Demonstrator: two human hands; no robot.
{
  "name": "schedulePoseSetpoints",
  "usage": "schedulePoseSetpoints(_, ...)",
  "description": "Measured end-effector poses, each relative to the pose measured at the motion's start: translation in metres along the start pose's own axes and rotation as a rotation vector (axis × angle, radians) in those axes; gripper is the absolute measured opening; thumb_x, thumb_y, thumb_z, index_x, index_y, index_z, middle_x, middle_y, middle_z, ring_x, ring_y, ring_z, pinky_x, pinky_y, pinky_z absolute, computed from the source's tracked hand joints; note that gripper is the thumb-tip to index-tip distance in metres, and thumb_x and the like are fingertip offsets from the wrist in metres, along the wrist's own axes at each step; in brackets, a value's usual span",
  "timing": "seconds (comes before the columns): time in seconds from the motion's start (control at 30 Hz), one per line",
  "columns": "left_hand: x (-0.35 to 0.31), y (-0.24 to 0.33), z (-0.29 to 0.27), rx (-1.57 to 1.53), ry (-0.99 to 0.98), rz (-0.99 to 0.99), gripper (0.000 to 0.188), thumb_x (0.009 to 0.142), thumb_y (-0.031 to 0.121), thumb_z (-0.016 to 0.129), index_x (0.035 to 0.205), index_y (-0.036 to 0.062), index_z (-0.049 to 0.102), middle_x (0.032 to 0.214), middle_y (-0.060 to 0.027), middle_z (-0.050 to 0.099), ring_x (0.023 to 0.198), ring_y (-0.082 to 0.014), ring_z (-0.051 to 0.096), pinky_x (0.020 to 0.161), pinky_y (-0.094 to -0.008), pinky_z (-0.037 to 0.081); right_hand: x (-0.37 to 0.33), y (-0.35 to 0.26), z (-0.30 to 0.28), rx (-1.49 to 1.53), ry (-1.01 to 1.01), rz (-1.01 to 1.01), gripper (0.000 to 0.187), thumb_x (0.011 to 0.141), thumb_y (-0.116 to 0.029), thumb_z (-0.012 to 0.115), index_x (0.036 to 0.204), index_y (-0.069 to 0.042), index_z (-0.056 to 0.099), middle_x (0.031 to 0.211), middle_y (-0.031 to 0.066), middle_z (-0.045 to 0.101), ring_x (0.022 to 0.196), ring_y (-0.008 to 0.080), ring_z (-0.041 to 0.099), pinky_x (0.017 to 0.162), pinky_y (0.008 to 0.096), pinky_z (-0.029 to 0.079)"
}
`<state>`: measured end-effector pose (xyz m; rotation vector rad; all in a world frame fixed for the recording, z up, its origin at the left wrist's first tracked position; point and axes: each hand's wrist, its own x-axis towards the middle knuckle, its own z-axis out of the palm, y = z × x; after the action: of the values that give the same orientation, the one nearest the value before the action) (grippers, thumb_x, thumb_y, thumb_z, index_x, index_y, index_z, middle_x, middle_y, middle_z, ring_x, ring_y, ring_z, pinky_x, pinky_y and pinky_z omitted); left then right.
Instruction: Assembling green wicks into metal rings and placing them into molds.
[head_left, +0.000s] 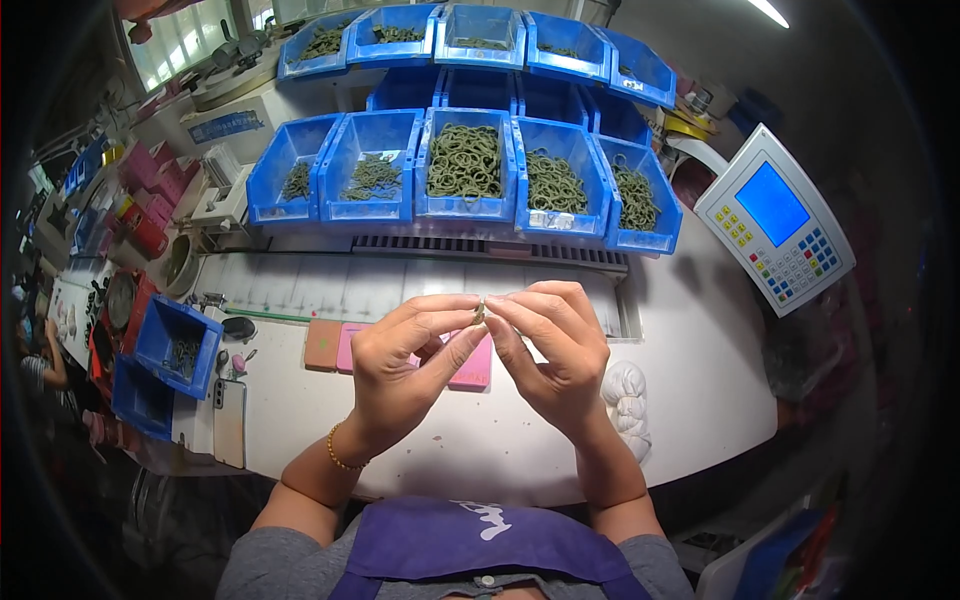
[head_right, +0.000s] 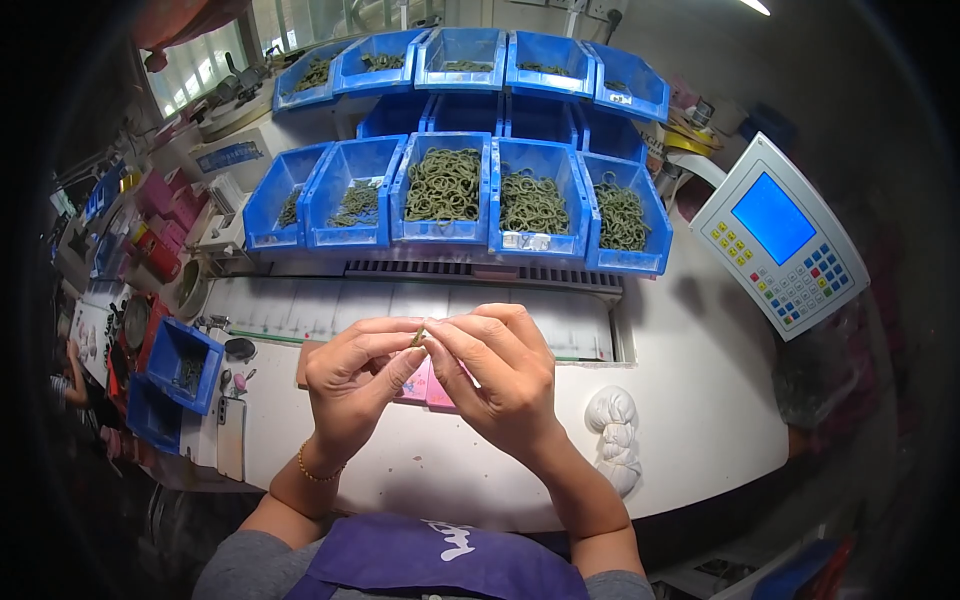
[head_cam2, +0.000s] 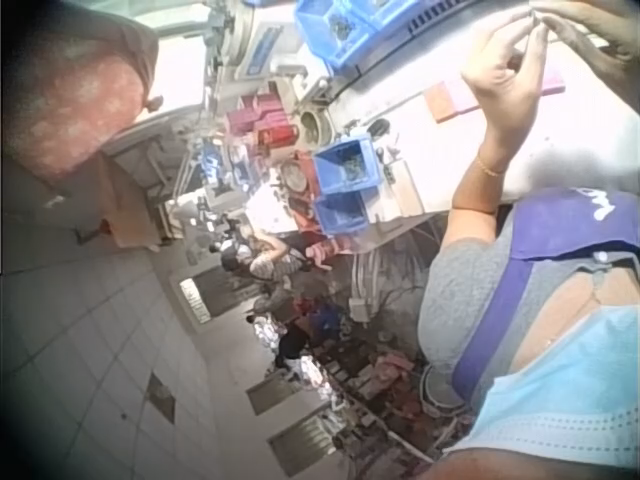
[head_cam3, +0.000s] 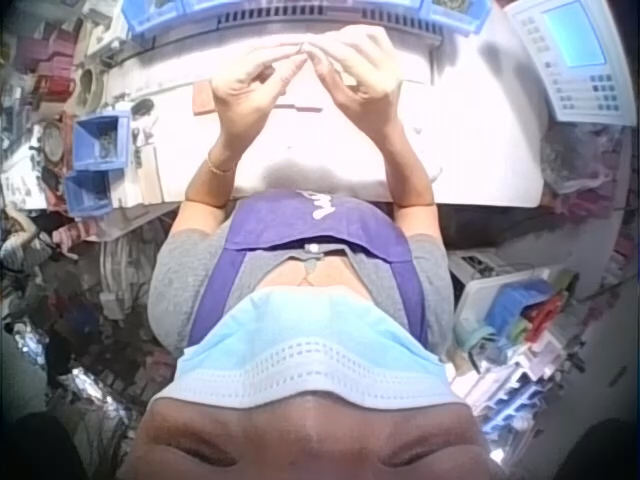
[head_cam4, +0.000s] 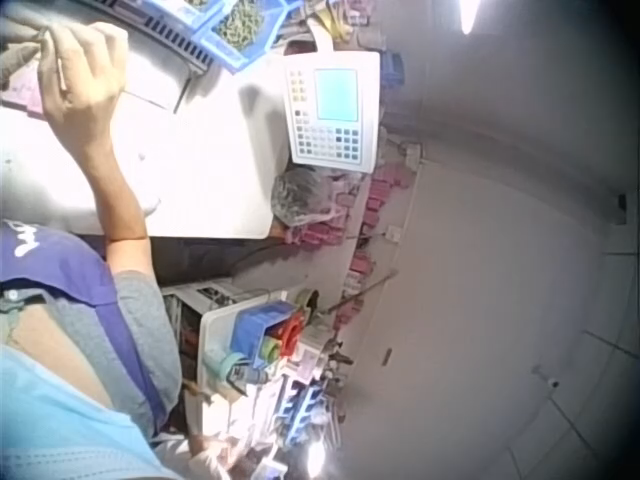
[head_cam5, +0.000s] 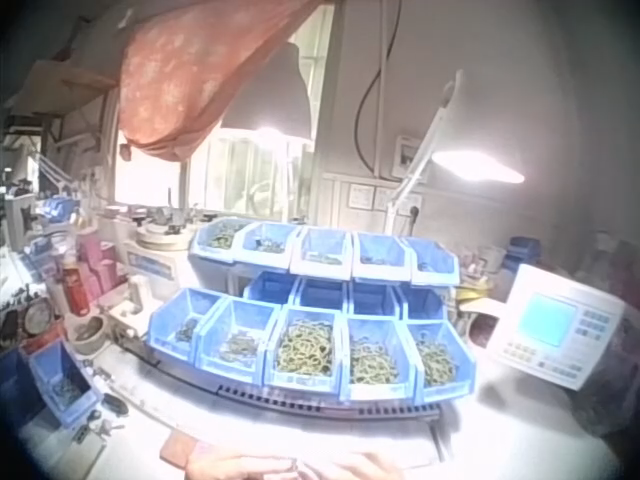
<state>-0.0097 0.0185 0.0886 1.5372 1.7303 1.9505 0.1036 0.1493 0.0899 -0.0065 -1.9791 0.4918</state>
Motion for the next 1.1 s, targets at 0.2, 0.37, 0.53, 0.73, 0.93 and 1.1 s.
schedulePoseSetpoints(0.2, -0.0021, 0.0013, -0.0019, 0.091, -0.032, 0.022, 0.014, 0.085, -0.004, 0.072, 0.098, -0.0029, 0.071, 0.106, -0.0161, 0.071, 0.077, -0.0088, 0.065, 0.060, -0.0199, 0.052, -0.0012, 0.0001, 0.0006, -0.015, 0.006, -0.007, 0.022, 0.076, 0.000, 0.076, 0.098, -0.003, 0.073, 0.089, 0.0067, 0.071, 0.081, 0.0248, 0.062, 0.069, 0.0343, 0.051)
schedulePoseSetpoints(0.37, -0.0027, -0.0012, -0.0018, 0.114, -0.038, 0.047, 0.015, 0.085, -0.004, 0.072, 0.100, -0.0019, 0.071, 0.107, -0.0162, 0.071, 0.080, -0.0102, 0.067, 0.061, -0.0203, 0.053, -0.0012, 0.0009, 0.0003, -0.018, 0.013, -0.015, 0.022, 0.076, -0.001, 0.077, 0.097, -0.003, 0.073, 0.088, 0.0062, 0.070, 0.080, 0.0246, 0.062, 0.068, 0.0342, 0.051)
schedulePoseSetpoints(0.53, -0.0024, -0.0009, -0.0017, 0.119, -0.043, 0.051, 0.016, 0.085, -0.004, 0.072, 0.100, -0.0017, 0.071, 0.107, -0.0162, 0.071, 0.081, -0.0108, 0.067, 0.061, -0.0203, 0.053, -0.0013, 0.0007, 0.0003, -0.026, 0.008, -0.014, 0.021, 0.076, -0.001, 0.076, 0.096, -0.003, 0.072, 0.087, 0.0062, 0.070, 0.080, 0.0245, 0.062, 0.067, 0.0340, 0.050)
schedulePoseSetpoints(0.73, -0.0022, -0.0012, -0.0008, 0.148, -0.042, 0.079, 0.017, 0.084, -0.005, 0.072, 0.100, -0.0016, 0.071, 0.107, -0.0157, 0.071, 0.081, -0.0109, 0.067, 0.061, -0.0206, 0.053, -0.0017, 0.0007, 0.0002, -0.024, 0.007, -0.012, 0.020, 0.076, -0.001, 0.076, 0.095, -0.003, 0.072, 0.086, 0.0064, 0.070, 0.079, 0.0247, 0.062, 0.067, 0.0343, 0.051)
schedulePoseSetpoints(0.93, -0.0028, -0.0015, -0.0001, 0.132, -0.034, 0.067, 0.015, 0.084, -0.005, 0.072, 0.099, -0.0014, 0.071, 0.106, -0.0151, 0.072, 0.078, -0.0101, 0.066, 0.060, -0.0203, 0.052, -0.0017, 0.0006, 0.0007, -0.012, 0.010, 0.007, 0.018, 0.076, 0.000, 0.076, 0.093, -0.003, 0.072, 0.086, 0.0064, 0.070, 0.080, 0.0250, 0.062, 0.068, 0.0344, 0.051)
schedulePoseSetpoints(1.1, -0.0020, -0.0016, -0.0006, 0.058, -0.039, 0.027, 0.014, 0.085, -0.004, 0.072, 0.099, -0.0019, 0.071, 0.106, -0.0156, 0.072, 0.077, -0.0093, 0.065, 0.060, -0.0203, 0.052, -0.0016, 0.0014, 0.0008, 0.009, 0.003, 0.028, 0.018, 0.076, -0.001, 0.077, 0.093, -0.003, 0.073, 0.085, 0.0063, 0.070, 0.080, 0.0246, 0.062, 0.068, 0.0340, 0.051)
